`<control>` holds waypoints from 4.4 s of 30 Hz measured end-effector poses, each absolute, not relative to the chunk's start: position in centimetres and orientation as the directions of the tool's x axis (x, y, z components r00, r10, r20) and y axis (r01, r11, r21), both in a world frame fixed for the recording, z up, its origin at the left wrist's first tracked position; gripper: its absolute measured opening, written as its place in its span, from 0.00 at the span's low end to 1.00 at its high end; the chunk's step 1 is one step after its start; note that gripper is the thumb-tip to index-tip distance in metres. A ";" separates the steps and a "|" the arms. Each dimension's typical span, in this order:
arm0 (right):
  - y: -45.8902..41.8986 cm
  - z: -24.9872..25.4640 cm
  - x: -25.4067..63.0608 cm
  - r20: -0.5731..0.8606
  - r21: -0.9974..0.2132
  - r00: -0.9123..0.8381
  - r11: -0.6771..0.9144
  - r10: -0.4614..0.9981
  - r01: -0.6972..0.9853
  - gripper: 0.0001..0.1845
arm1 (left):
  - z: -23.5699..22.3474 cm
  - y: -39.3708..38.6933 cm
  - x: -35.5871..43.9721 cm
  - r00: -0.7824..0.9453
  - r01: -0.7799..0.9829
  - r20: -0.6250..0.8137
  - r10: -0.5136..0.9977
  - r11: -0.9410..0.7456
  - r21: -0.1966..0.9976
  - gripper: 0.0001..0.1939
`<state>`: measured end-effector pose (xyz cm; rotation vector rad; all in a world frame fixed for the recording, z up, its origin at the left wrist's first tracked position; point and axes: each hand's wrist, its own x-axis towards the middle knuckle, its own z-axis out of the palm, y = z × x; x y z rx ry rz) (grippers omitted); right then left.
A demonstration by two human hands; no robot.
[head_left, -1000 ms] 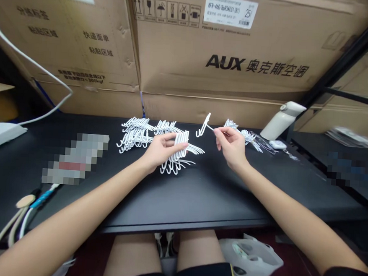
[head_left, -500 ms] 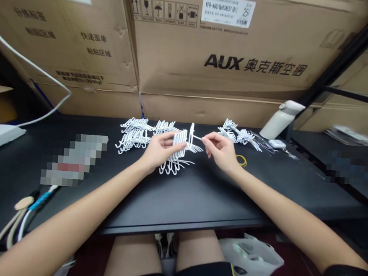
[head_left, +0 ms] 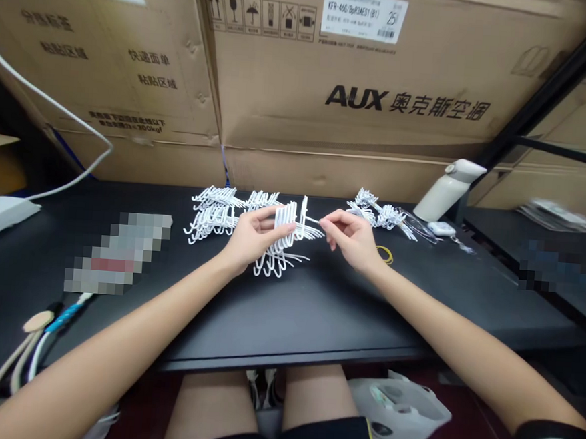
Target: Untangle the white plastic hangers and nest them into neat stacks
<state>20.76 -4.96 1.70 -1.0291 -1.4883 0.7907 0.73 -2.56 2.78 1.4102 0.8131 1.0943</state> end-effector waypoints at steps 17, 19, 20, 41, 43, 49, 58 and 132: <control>-5.3 1.7 20.7 0.426 -0.855 -0.130 0.446 0.895 0.265 0.15 | 2.5 -2.5 0.7 0.370 -0.105 0.175 0.912 -0.146 0.984 0.28; -5.2 1.6 20.7 0.410 -0.873 -0.144 0.433 0.901 0.224 0.14 | 2.6 -2.5 0.7 0.369 -0.103 0.172 0.914 -0.143 0.984 0.28; -5.2 1.5 20.7 0.393 -0.887 -0.153 0.417 0.907 0.198 0.15 | 2.6 -2.6 0.7 0.368 -0.103 0.170 0.914 -0.141 0.985 0.27; -6.6 2.3 20.2 0.299 -0.940 -0.262 0.331 0.917 0.084 0.15 | 3.0 -3.1 0.7 0.493 -0.038 0.144 0.858 -0.144 0.989 0.26; -6.7 2.2 20.1 0.299 -0.937 -0.255 0.334 0.919 0.104 0.16 | 3.0 -3.1 0.8 0.514 -0.055 0.130 0.848 -0.119 0.991 0.23; -6.8 2.1 20.0 0.283 -0.940 -0.263 0.321 0.922 0.115 0.18 | 3.3 -3.4 1.0 0.544 -0.072 0.082 0.835 -0.051 0.996 0.19; -7.2 2.2 19.9 0.317 -0.926 -0.265 0.357 0.911 0.121 0.16 | 3.7 -3.7 0.9 0.588 -0.051 0.060 0.806 -0.037 0.998 0.19; -10.4 1.8 18.6 0.768 -0.463 -0.405 0.867 0.497 0.185 0.18 | 4.4 -9.5 2.4 0.512 -0.145 0.233 0.827 -0.184 0.972 0.14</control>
